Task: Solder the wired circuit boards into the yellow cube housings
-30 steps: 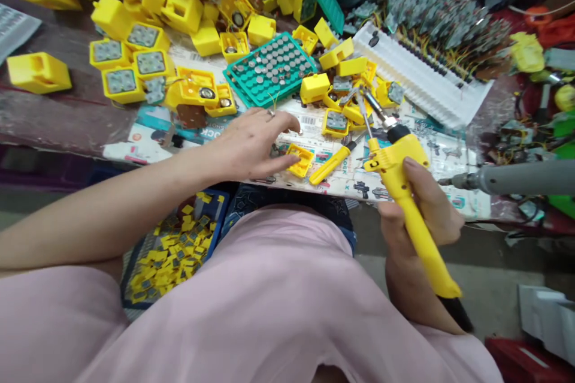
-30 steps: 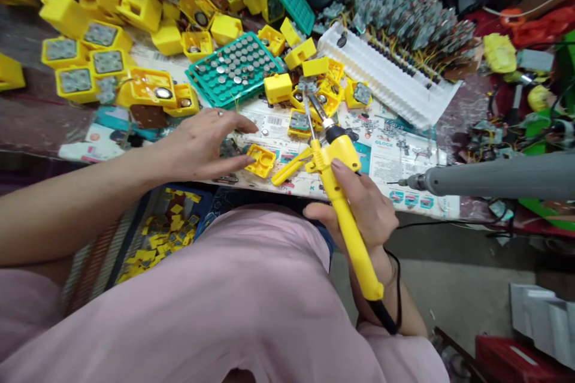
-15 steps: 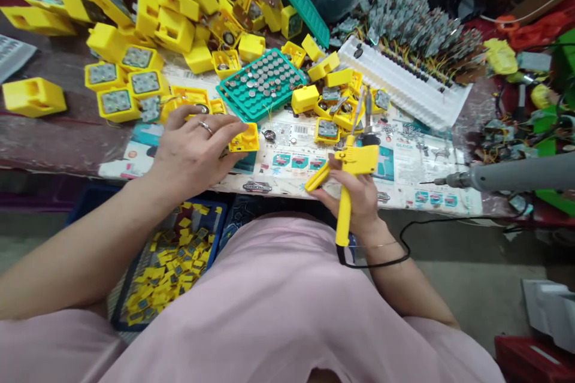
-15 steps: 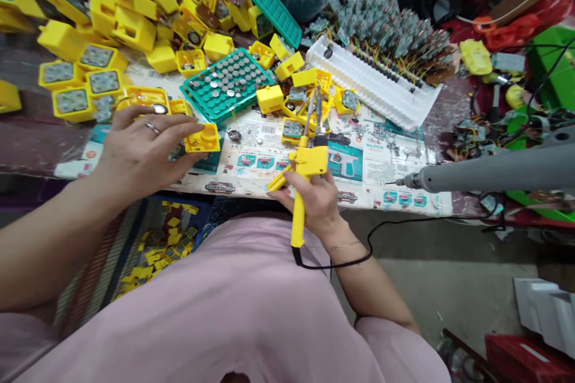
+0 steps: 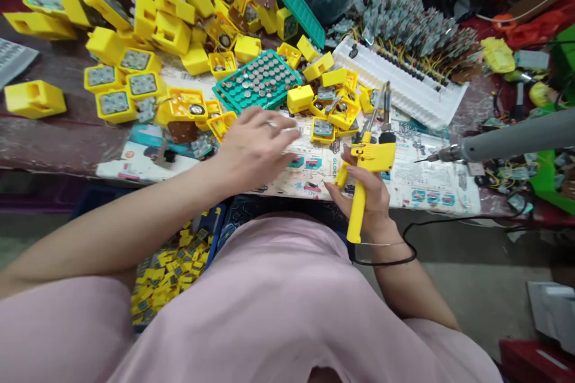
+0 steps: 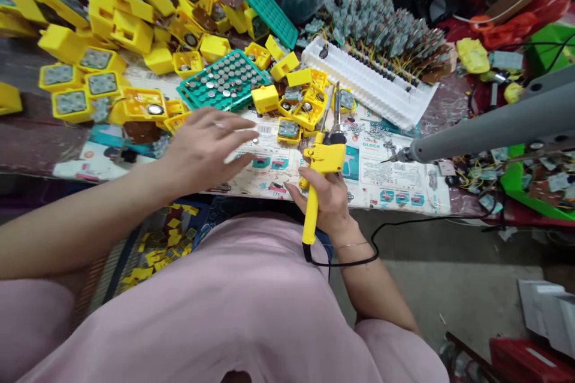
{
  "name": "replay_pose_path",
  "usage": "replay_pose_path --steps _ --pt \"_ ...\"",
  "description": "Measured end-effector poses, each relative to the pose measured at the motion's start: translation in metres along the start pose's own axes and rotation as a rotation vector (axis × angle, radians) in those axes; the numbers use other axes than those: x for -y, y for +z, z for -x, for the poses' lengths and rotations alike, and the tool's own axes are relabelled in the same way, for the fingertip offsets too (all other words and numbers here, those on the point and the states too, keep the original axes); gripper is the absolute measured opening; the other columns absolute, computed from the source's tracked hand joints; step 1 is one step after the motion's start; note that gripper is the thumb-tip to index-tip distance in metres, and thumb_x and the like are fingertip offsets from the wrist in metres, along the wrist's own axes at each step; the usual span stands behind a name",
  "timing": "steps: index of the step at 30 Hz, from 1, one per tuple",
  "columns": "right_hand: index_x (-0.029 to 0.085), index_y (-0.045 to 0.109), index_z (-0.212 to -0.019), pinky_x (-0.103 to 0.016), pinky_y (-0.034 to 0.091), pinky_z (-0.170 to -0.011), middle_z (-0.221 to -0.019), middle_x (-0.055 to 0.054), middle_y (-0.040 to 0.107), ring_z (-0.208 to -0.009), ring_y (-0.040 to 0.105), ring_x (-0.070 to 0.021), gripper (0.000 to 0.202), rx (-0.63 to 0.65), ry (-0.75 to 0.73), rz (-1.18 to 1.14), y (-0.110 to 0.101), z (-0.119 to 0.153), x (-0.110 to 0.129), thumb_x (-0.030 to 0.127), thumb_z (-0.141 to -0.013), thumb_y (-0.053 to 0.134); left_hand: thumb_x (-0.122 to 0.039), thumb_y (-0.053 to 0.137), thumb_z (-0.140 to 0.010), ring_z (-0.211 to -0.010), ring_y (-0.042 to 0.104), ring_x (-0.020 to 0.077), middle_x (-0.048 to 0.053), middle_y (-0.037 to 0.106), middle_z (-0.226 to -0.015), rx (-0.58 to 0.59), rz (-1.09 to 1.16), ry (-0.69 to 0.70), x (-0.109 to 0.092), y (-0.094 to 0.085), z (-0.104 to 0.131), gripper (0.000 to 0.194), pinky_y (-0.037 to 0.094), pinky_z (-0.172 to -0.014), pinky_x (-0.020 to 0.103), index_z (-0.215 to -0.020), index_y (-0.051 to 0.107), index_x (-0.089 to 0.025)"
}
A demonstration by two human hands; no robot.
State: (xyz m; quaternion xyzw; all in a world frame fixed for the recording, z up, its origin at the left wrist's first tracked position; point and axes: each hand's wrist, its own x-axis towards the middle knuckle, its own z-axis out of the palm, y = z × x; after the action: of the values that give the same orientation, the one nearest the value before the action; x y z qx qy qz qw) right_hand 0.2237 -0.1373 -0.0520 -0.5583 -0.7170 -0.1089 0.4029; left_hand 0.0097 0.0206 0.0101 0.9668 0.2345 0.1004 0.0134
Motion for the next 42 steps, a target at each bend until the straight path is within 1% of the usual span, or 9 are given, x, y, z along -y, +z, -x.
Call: replay_pose_path --steps 4,7,10,14,19,23,29,34,42 --pt "0.026 0.042 -0.134 -0.043 0.063 -0.09 -0.124 -0.013 0.07 -0.112 0.071 -0.0265 0.061 -0.036 0.031 -0.012 -0.002 0.001 0.007 0.016 -0.083 0.075 -0.036 0.046 -0.096 -0.122 0.058 0.0329 0.013 0.067 -0.127 0.093 -0.03 0.009 -0.025 0.018 -0.054 0.038 0.042 -0.101 0.049 -0.125 0.061 -0.016" --pt "0.025 0.043 -0.134 -0.04 0.064 -0.09 -0.119 -0.012 0.072 -0.111 0.072 -0.0242 0.058 -0.038 0.058 0.011 -0.008 0.002 0.01 0.012 -0.085 0.072 -0.035 0.049 -0.094 -0.12 0.058 0.0333 0.015 0.069 -0.117 0.137 -0.04 0.009 -0.023 0.02 -0.066 0.037 0.039 -0.104 0.049 -0.121 0.061 -0.013" --pt "0.023 0.044 -0.133 -0.038 0.063 -0.092 -0.114 -0.011 0.073 -0.111 0.072 -0.0234 0.059 -0.058 0.054 0.01 -0.011 0.003 0.009 0.01 -0.084 0.072 -0.042 0.056 -0.089 -0.113 0.061 0.033 0.014 0.07 -0.111 0.16 0.037 -0.028 -0.016 0.01 -0.053 0.046 0.041 -0.101 0.047 -0.125 0.059 -0.013" --pt "0.022 0.041 -0.136 -0.04 0.063 -0.093 -0.118 -0.013 0.071 -0.115 0.07 -0.0248 0.062 -0.033 0.062 -0.079 -0.008 0.001 0.009 0.017 -0.084 0.075 -0.044 0.061 -0.087 -0.1 0.066 0.0279 0.014 0.068 -0.114 0.259 0.199 -0.03 -0.014 0.0 -0.019 0.052 0.048 -0.083 0.036 -0.13 0.056 -0.016" --pt "0.028 0.038 -0.135 -0.041 0.063 -0.093 -0.118 -0.01 0.07 -0.111 0.071 -0.0244 0.06 0.108 0.024 -0.16 0.004 -0.01 0.017 0.032 -0.087 0.074 -0.052 0.059 -0.088 -0.109 0.065 0.0323 0.015 0.068 -0.12 0.249 0.153 0.083 -0.016 0.004 0.007 0.049 0.047 -0.091 0.043 -0.123 0.063 -0.017" --pt "0.027 0.038 -0.138 -0.04 0.06 -0.094 -0.114 -0.008 0.07 -0.111 0.069 -0.0248 0.062 0.153 -0.006 -0.182 0.014 -0.02 0.021 0.038 -0.088 0.073 -0.043 0.051 -0.092 -0.1 0.069 0.0287 0.013 0.074 -0.11 0.234 0.065 0.1 -0.019 0.003 0.006 0.039 0.048 -0.09 0.043 -0.116 0.068 -0.017" --pt "0.029 0.037 -0.14 -0.038 0.061 -0.088 -0.115 -0.007 0.068 -0.102 0.07 -0.0238 0.051 0.204 0.031 -0.16 0.024 -0.022 0.019 0.042 -0.096 0.059 -0.044 0.039 -0.097 -0.089 0.07 0.0237 0.01 0.077 -0.092 0.211 0.042 0.164 -0.018 0.0 0.004 0.044 0.049 -0.09 0.041 -0.11 0.071 -0.017" --pt "0.029 0.04 -0.14 -0.043 0.06 -0.09 -0.115 -0.007 0.067 -0.106 0.069 -0.0266 0.052 0.205 0.037 -0.2 0.024 -0.018 0.018 0.043 -0.094 0.062 -0.037 0.031 -0.1 -0.079 0.068 0.0212 0.009 0.075 -0.083 0.193 0.116 0.054 -0.013 0.004 0.006 0.047 0.049 -0.085 0.038 -0.101 0.074 -0.017" --pt "0.027 0.037 -0.141 -0.043 0.061 -0.092 -0.119 -0.008 0.066 -0.109 0.068 -0.0265 0.057 0.19 0.003 -0.173 0.022 -0.02 0.019 0.042 -0.093 0.064 -0.035 0.041 -0.096 -0.094 0.067 0.0193 0.007 0.073 -0.099 0.088 0.459 -0.058 -0.006 0.006 0.009 0.038 0.049 -0.084 0.029 -0.119 0.067 -0.017"
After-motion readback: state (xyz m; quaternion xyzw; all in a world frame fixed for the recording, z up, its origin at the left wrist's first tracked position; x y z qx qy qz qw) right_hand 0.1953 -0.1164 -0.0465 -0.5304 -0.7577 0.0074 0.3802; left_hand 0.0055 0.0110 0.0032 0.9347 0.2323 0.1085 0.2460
